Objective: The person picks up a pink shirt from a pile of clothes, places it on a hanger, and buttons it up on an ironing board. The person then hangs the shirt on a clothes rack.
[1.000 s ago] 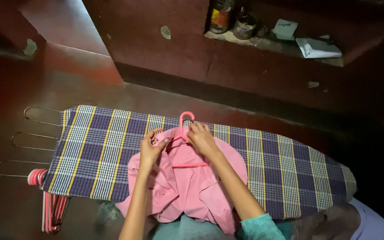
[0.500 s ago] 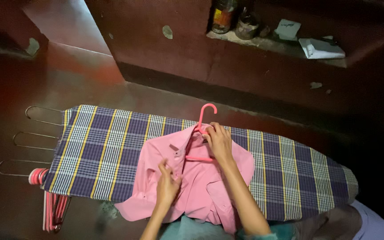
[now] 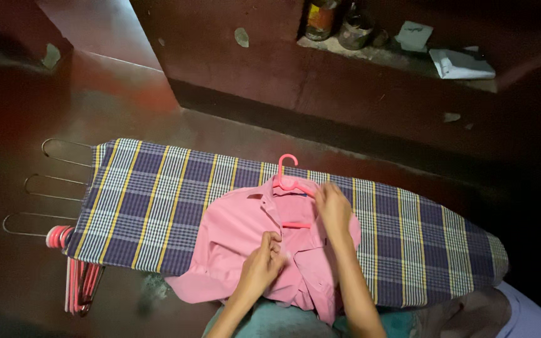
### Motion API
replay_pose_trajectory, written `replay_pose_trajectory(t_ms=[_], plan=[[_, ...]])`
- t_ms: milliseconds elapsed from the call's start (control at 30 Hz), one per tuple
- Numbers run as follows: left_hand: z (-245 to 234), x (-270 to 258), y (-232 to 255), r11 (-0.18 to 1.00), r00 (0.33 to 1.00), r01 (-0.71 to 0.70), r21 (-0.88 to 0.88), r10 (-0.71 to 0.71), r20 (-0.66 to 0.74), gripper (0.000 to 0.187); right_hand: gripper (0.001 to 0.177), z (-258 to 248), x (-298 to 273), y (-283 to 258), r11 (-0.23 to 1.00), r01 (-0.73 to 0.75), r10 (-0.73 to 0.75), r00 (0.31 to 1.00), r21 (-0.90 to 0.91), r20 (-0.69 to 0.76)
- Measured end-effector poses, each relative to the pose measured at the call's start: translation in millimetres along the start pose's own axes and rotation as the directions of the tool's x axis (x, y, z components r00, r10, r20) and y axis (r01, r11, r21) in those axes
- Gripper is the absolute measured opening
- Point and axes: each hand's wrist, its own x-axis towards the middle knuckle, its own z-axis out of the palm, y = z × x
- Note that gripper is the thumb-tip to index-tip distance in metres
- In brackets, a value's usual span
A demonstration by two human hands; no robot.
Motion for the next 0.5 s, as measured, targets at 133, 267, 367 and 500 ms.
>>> replay_pose_trajectory(t_ms=[133, 267, 367, 500], plan=[[-21, -6, -19, 0.901, 0.998, -0.043, 0.431, 0.057, -0.022, 0.066, 0.055, -37, -63, 21, 0.878, -0.341, 0.456, 0.806, -0.335, 0.377], [-22, -22, -71, 0.775, 0.992, -0.103, 0.623, 0.125, 0.009, 0.055, 0.059, -54, -119, 11, 0.792, -0.411, 0.610, 0.562, -0.452, 0.558], [-6, -29, -98, 0.661, 0.992, -0.125, 0.740, 0.090, 0.087, 0.032, 0.063, -61, -145, -5, 0.880, -0.369, 0.472, 0.613, -0.299, 0.634], [11, -36, -100, 0.773, 0.985, -0.114, 0.624, 0.004, 0.175, 0.034, 0.061, -66, -157, -15, 0.957, -0.220, 0.287, 0.643, -0.187, 0.710]])
